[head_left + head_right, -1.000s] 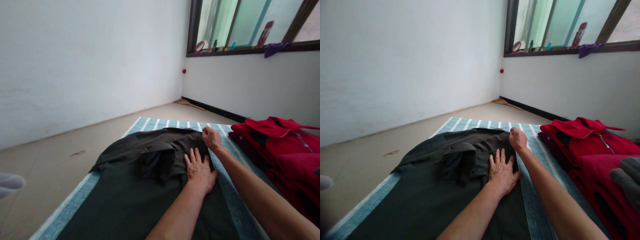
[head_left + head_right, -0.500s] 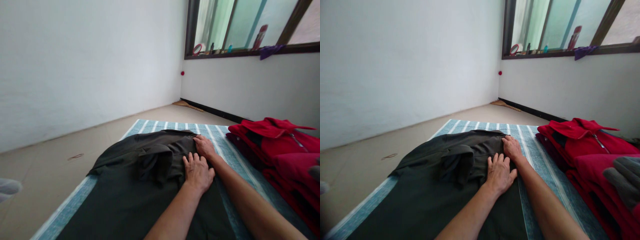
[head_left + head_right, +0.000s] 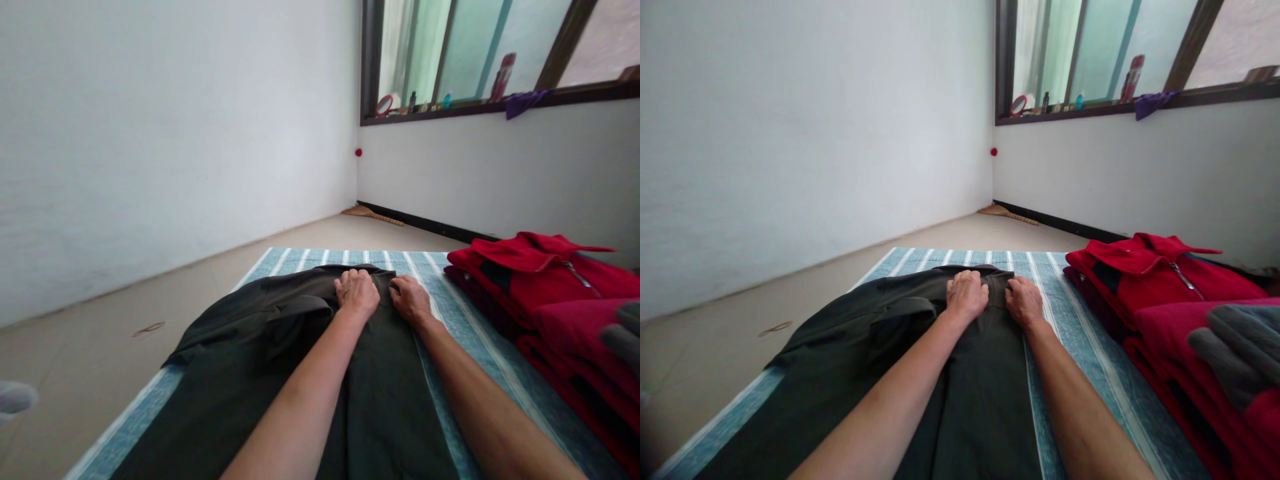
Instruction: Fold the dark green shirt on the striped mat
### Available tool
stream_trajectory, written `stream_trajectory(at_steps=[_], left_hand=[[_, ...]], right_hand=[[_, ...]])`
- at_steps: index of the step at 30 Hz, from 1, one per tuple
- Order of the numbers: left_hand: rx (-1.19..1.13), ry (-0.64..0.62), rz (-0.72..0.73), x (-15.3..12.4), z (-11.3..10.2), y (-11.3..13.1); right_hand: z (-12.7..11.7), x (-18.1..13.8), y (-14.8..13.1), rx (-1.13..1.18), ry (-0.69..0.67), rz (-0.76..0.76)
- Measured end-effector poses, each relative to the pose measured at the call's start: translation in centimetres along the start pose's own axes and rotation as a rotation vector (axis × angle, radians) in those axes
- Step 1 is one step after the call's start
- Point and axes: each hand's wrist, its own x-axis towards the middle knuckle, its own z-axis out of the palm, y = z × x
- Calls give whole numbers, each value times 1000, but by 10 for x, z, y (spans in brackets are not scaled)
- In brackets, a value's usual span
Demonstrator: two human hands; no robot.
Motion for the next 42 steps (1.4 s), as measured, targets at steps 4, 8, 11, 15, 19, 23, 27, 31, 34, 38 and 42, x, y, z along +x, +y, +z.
stream_trajectory(at_steps=[4,8,11,15,19,23,27,31,34,38,42], left_hand=[[3,-69,-54,37,13,-4],[-1,-108,-60,48,24,-10],[-1,-69,19,45,24,-14],[5,-8,101,38,20,-12],[12,13,72,39,19,-10],[42,-20,23,43,24,-11],[64,-29,20,45,29,-10],[81,-21,9,43,28,-10],[84,1,19,42,25,-13],[87,-31,5,45,20,-21],[93,-122,22,50,9,-36]], right_hand=[[-3,-1,-2,-14,-23,22],[-4,-2,-2,-38,-42,42],[-4,-2,-3,-51,-52,26],[-5,-1,-4,-57,-62,-16],[-8,-1,-8,-52,-64,-87],[-8,0,-15,-46,-82,-131],[-3,-1,-17,-19,-164,-174],[2,-1,-14,9,-266,-161],[2,-1,-12,21,-304,-150],[-1,0,-13,26,-336,-133],[-3,0,-14,31,-353,-137]])
